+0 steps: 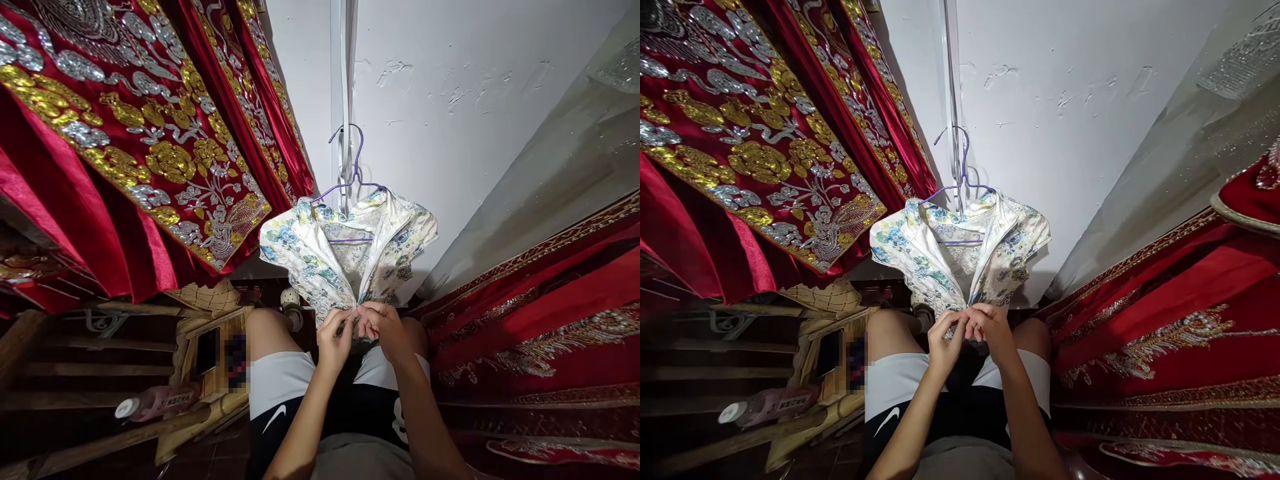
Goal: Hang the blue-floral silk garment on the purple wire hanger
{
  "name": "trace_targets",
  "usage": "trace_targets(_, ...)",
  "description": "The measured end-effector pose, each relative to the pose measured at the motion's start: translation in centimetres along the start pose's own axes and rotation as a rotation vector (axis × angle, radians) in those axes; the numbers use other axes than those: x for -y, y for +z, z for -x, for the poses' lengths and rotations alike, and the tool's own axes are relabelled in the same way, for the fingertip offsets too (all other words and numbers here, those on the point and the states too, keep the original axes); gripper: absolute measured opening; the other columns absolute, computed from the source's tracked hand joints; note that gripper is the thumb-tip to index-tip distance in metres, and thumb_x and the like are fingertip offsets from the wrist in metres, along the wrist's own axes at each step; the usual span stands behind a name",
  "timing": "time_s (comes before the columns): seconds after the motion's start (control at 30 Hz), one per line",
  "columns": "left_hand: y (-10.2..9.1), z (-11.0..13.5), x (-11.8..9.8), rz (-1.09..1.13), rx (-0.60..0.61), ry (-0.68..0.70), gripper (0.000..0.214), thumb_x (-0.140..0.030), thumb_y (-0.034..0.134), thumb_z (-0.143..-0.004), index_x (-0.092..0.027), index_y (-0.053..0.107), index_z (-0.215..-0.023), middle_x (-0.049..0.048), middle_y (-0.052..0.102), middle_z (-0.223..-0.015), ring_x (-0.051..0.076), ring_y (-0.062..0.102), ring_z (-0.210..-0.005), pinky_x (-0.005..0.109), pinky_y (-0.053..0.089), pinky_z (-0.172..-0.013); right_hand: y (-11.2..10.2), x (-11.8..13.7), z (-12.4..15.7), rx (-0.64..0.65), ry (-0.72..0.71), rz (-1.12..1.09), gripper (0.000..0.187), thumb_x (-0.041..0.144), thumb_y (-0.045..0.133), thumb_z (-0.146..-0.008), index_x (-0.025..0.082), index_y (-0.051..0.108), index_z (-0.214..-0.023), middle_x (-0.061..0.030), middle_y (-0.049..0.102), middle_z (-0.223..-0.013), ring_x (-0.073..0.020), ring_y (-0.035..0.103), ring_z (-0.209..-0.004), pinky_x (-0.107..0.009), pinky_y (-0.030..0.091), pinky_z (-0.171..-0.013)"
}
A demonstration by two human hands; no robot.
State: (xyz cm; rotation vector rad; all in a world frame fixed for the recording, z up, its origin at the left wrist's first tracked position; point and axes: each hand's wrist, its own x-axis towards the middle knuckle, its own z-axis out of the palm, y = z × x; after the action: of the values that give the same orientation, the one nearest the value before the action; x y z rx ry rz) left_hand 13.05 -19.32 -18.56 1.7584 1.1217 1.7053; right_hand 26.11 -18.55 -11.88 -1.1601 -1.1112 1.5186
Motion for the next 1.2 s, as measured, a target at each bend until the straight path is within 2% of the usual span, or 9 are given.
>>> trace_targets(0.13,0.6,0.3,0.6,0.006,0.036,-0.072,0.015,-0.021,0.061,-0.098,-0.017,0.075,-0.097,0.0048,0.068,-0.082,0.016,0.063,-0.075,0.025,0.050,-0.069,-0.3,2.5,-1.4,-0.128,-0.117,-0.061,0.032,0.047,0.073,-0.073,0.017,0.067,-0.063,0.0017,0.053,-0.043,-0.0077,0.034,-0.038,-0.025,0.023,-0.043)
trace_targets(0.27,1.7,0.7,1.2,0.011,0.122,-0.105,0.018,-0.022,0.057,-0.099,-0.017,0.074,-0.094,0.0041,0.066,-0.079,0.015,0.061,-0.072,0.025,0.047,-0.066,-0.4,7.1,-4.6,-0.223,-0.243,-0.158,0.026,0.041,0.077,-0.066,0.017,0.068,-0.062,0.0038,0.046,-0.041,-0.0075,0.032,-0.039,-0.026,0.019,-0.043)
trace_targets(0.47,1.9,0.9,2.3,-0.031,0.125,-0.167,0.022,-0.026,0.056,-0.098,-0.015,0.070,-0.086,0.0043,0.062,-0.076,0.016,0.058,-0.071,0.026,0.046,-0.066,2.4,13.6,-7.4,-0.215,-0.410,-0.232,0.021,0.037,0.074,-0.070,0.016,0.071,-0.068,0.0031,0.050,-0.047,-0.0072,0.034,-0.041,-0.025,0.021,-0.041)
trace_targets(0.57,1.0,0.3,2.5,-0.019,0.175,-0.235,0.022,-0.028,0.057,-0.097,-0.015,0.072,-0.085,0.0054,0.064,-0.076,0.017,0.060,-0.070,0.027,0.047,-0.065,3.3,13.5,-6.6,-0.193,-0.460,-0.184,0.020,0.036,0.070,-0.076,0.016,0.072,-0.072,0.0024,0.054,-0.049,-0.0078,0.037,-0.042,-0.024,0.025,-0.043)
trace_targets(0.7,-1.4,-3.3,0.4,0.066,0.432,-0.249,0.023,-0.024,0.057,-0.096,-0.017,0.078,-0.095,0.0092,0.077,-0.093,0.020,0.070,-0.084,0.030,0.054,-0.075,2.9,11.5,-5.2,-0.189,-0.451,-0.136,0.020,0.037,0.066,-0.082,0.018,0.070,-0.074,0.0033,0.055,-0.049,-0.0086,0.040,-0.043,-0.024,0.029,-0.045)
trace_targets(0.87,-3.8,-11.7,-5.8,0.037,0.147,0.008,0.034,-0.030,0.055,-0.103,-0.021,0.067,-0.134,0.0073,0.076,-0.104,0.018,0.071,-0.090,0.031,0.056,-0.085,2.3,11.8,-4.2,-0.178,-0.463,-0.079,0.021,0.036,0.066,-0.079,0.018,0.069,-0.068,0.0022,0.056,-0.049,-0.0094,0.042,-0.045,-0.024,0.030,-0.048)
trace_targets(0.93,-4.0,-14.8,-8.0,-0.061,0.123,0.174,0.037,-0.030,0.054,-0.104,-0.023,0.064,-0.139,0.0081,0.075,-0.114,0.017,0.070,-0.092,0.032,0.055,-0.088,2.4,12.4,-3.8,-0.175,-0.477,-0.037,0.021,0.036,0.066,-0.078,0.019,0.068,-0.066,0.0025,0.054,-0.049,-0.0094,0.041,-0.046,-0.025,0.029,-0.048)
trace_targets(1.07,-3.6,-17.5,-9.9,-0.239,0.162,0.321,0.021,-0.028,0.058,-0.102,-0.019,0.075,-0.109,0.0056,0.075,-0.097,0.017,0.069,-0.087,0.029,0.053,-0.082,2.4,12.1,-4.0,-0.175,-0.473,0.032,0.026,0.041,0.066,-0.080,0.019,0.065,-0.066,0.0055,0.043,-0.049,-0.0094,0.034,-0.048,-0.026,0.025,-0.049)
trace_targets(1.2,-2.8,-16.8,-8.8,-0.268,0.027,0.326,0.018,-0.027,0.060,-0.101,-0.017,0.074,-0.098,0.0046,0.076,-0.092,0.017,0.068,-0.084,0.028,0.051,-0.079,2.4,10.0,-5.9,-0.182,-0.485,0.039,0.030,0.045,0.066,-0.080,0.019,0.060,-0.066,0.0047,0.043,-0.056,-0.0101,0.035,-0.054,-0.026,0.026,-0.053)
